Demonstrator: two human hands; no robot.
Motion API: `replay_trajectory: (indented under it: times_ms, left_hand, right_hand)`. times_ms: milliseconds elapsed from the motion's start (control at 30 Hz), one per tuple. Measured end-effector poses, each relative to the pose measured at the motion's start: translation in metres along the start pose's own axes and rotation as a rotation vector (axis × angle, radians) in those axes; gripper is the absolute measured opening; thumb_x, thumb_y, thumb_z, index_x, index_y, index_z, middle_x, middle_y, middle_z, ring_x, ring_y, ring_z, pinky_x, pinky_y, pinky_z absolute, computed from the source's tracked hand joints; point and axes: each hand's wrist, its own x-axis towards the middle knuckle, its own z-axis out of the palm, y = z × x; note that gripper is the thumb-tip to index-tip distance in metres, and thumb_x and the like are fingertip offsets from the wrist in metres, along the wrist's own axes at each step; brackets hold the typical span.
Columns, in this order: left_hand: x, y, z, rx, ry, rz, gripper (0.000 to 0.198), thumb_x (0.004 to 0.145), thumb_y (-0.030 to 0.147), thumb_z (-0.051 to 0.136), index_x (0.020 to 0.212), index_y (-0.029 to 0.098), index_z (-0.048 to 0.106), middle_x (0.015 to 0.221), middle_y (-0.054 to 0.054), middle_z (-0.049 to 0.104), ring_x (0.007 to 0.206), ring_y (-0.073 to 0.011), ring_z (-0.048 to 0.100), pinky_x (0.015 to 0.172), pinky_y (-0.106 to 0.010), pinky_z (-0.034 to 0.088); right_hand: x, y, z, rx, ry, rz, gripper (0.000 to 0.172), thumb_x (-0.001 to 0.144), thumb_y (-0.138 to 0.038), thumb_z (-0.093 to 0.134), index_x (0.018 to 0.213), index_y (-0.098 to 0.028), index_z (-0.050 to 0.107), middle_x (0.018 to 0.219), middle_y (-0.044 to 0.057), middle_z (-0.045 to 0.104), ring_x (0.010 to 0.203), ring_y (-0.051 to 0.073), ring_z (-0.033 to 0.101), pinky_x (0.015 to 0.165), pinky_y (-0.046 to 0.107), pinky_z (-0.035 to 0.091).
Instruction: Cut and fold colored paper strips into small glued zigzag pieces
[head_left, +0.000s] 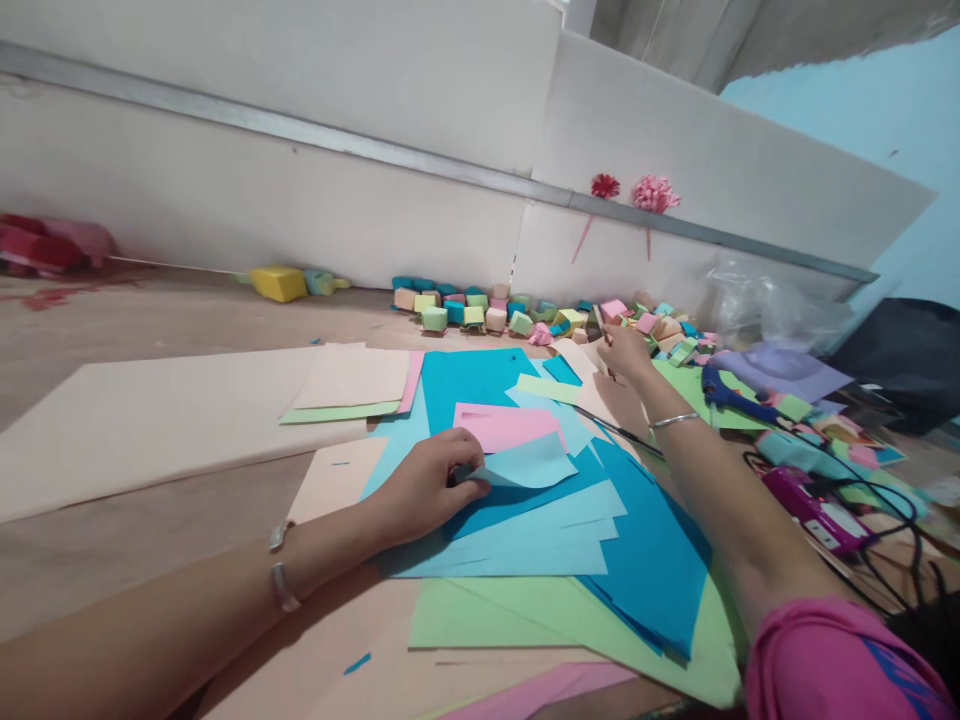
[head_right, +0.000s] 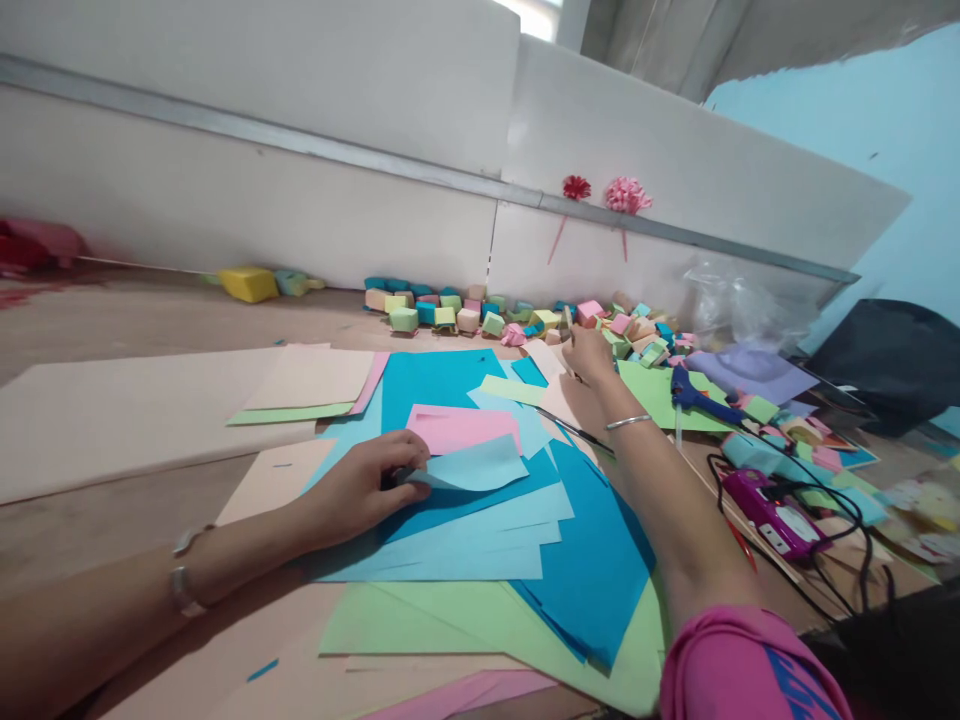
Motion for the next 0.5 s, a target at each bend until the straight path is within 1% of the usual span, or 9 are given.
replay_trajectory:
  times_ms: [133, 267, 500]
  left_hand:
    - [-0.0005, 0.0006, 0.0002, -0.01, 0.009, 0.009, 0.008, 0.075, 0.022, 0.061, 0.07, 0.018, 0.057, 0.086, -0.003, 0.059, 0.076, -0.0165, 0.055, 0.062, -0.025, 0.042]
    - [-0.0006, 0.0003, 0.0005, -0.024, -0.001, -0.008, 0.008, 0.075, 0.021, 0.061, 0.07, 0.018, 0.056, 0.087, -0.003, 0.059, 0.077, -0.0165, 0.055, 0.064, -0.025, 0.042]
    - [0.0004, 0.0, 0.0, -0.048, -0.029, -0.046, 0.008, 0.075, 0.021, 0.062, 0.07, 0.017, 0.056, 0.088, -0.003, 0.057, 0.077, -0.016, 0.052, 0.066, -0.026, 0.04]
  right_hand:
    - [-0.0002, -0.0017, -0.0004, -0.041, -0.016, 0.001, 0.031, 0.095, -0.037, 0.053, 0.115, -0.015, 0.058, 0.109, 0.008, 0.063, 0.098, 0.021, 0.062, 0.087, 0.043, 0.05]
    - [0.0004, 0.0007, -0.001, -0.067, -0.018, 0.014, 0.037, 0.095, -0.037, 0.052, 0.122, -0.012, 0.054, 0.111, 0.011, 0.063, 0.101, 0.023, 0.061, 0.089, 0.044, 0.048]
    - [0.0066, 0.0044, -0.0018, -0.055, -0.072, -0.003, 0.031, 0.094, -0.037, 0.055, 0.114, -0.014, 0.059, 0.115, 0.009, 0.061, 0.101, 0.021, 0.06, 0.088, 0.043, 0.05]
